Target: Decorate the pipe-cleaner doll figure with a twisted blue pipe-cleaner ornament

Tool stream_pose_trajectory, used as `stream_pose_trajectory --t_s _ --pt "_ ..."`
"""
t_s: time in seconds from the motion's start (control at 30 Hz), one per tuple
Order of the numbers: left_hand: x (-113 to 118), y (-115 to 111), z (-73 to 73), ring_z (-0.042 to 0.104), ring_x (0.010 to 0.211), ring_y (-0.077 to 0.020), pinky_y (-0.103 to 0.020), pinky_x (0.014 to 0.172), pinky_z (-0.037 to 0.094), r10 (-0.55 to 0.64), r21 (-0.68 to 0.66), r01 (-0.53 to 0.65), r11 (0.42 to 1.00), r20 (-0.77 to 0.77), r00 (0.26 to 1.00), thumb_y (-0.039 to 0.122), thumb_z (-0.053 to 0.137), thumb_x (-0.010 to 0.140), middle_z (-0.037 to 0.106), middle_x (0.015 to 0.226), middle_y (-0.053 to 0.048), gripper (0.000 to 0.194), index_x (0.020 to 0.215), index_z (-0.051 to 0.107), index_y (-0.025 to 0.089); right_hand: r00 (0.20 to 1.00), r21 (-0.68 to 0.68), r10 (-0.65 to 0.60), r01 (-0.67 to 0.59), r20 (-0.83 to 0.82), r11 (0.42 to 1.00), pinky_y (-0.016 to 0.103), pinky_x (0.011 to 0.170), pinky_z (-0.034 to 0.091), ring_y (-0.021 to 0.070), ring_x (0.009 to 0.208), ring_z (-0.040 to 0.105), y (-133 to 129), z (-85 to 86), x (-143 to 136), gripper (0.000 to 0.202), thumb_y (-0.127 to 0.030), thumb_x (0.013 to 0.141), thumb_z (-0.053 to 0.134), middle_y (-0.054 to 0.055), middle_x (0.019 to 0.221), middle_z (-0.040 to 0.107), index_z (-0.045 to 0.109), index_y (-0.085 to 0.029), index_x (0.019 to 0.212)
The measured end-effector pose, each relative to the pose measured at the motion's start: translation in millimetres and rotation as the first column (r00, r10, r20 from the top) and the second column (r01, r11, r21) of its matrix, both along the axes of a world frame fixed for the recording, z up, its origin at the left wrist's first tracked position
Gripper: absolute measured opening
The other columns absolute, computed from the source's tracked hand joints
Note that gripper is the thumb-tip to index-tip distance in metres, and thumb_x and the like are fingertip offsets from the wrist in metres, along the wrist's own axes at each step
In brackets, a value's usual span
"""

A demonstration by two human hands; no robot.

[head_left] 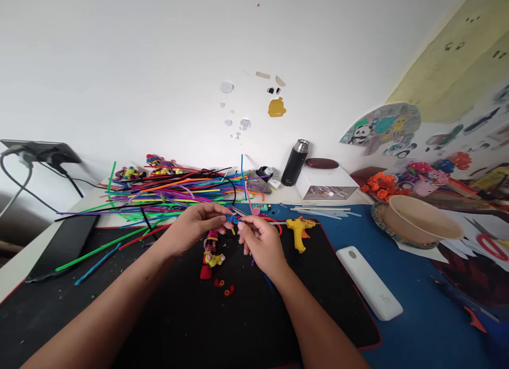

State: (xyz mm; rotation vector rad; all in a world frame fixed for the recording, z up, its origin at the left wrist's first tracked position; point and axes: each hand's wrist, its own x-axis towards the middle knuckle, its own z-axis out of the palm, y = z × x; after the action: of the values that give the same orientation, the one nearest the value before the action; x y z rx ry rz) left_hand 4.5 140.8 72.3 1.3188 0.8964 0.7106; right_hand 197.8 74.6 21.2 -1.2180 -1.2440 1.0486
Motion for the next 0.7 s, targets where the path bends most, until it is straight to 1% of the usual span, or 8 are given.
stream_pose_trajectory --t_s 0.1,0.2,0.27,0.33,0.4,0.53,0.7 --pt "2.1 -1.6 -3.9 0.072 0.076 -0.0206 -0.032 0.075 0.054 -0.029 0.001 0.029 1.000 0.014 0.999 0.056 0.093 0.070 0.083 0.085 -0.006 0.052 0.100 0.077 0.017 0.998 -0.028 0.016 -0.017 -0.064 0.999 0.021 0.042 0.041 0.0094 0.042 0.055 0.4 1.2 -0.7 0.033 -0.050 0.094 0.068 -0.004 0.065 0.065 0.071 -0.019 0.103" --pt "3.7 -3.3 -7.6 0.071 0.074 -0.0198 -0.031 0.073 0.053 -0.045 0.009 0.045 0.999 0.025 0.999 0.056 0.092 0.072 0.082 0.086 -0.006 0.050 0.101 0.079 0.017 0.991 -0.052 0.039 -0.046 -0.132 0.998 0.020 0.040 0.038 0.0088 0.041 0.055 2.2 0.8 0.3 0.033 -0.051 0.092 0.071 -0.004 0.065 0.065 0.070 -0.018 0.097" --pt "3.7 -3.8 -8.6 0.071 0.075 -0.0196 -0.030 0.073 0.053 -0.035 -0.017 0.036 0.999 0.054 0.998 0.056 0.092 0.072 0.083 0.089 -0.007 0.052 0.104 0.079 0.017 0.981 -0.057 0.051 -0.062 -0.188 0.996 0.020 0.039 0.037 0.0088 0.040 0.055 4.5 -1.1 2.2 0.034 -0.053 0.091 0.072 -0.004 0.064 0.065 0.069 -0.019 0.094" --pt "3.2 -4.0 -8.3 0.072 0.077 -0.0200 -0.030 0.074 0.053 -0.019 -0.072 0.026 0.997 0.102 0.995 0.058 0.093 0.072 0.083 0.092 -0.008 0.054 0.105 0.080 0.018 0.968 -0.045 0.055 -0.068 -0.246 0.997 0.020 0.038 0.037 0.0089 0.039 0.055 7.2 -3.4 4.7 0.036 -0.054 0.090 0.074 -0.004 0.063 0.065 0.069 -0.018 0.092" --pt "2.9 -4.1 -7.1 0.072 0.078 -0.0202 -0.029 0.074 0.054 -0.016 -0.120 0.033 0.992 0.135 0.991 0.058 0.093 0.071 0.083 0.093 -0.010 0.052 0.100 0.080 0.017 0.951 -0.039 0.062 -0.078 -0.304 0.996 0.020 0.037 0.037 0.0090 0.038 0.053 9.5 -5.2 7.1 0.038 -0.055 0.088 0.076 -0.004 0.061 0.065 0.069 -0.018 0.091" --pt "3.5 -4.2 -4.9 0.071 0.075 -0.0193 -0.028 0.071 0.052 -0.029 -0.134 0.048 0.990 0.136 0.990 0.059 0.093 0.071 0.083 0.090 -0.011 0.049 0.087 0.080 0.015 0.917 -0.050 0.092 -0.120 -0.388 0.991 0.020 0.036 0.036 0.0093 0.037 0.052 11.8 -5.5 10.0 0.040 -0.056 0.083 0.082 -0.004 0.059 0.064 0.069 -0.018 0.090" --pt "3.3 -4.0 -4.4 0.069 0.073 -0.0177 -0.027 0.069 0.051 -0.009 -0.152 0.033 0.988 0.155 0.988 0.057 0.096 0.067 0.081 0.086 -0.009 0.048 0.086 0.079 0.016 0.882 -0.059 0.131 -0.176 -0.453 0.983 0.020 0.036 0.034 0.0085 0.037 0.050 12.2 -5.6 11.5 0.039 -0.053 0.082 0.085 -0.004 0.060 0.065 0.070 -0.018 0.089"
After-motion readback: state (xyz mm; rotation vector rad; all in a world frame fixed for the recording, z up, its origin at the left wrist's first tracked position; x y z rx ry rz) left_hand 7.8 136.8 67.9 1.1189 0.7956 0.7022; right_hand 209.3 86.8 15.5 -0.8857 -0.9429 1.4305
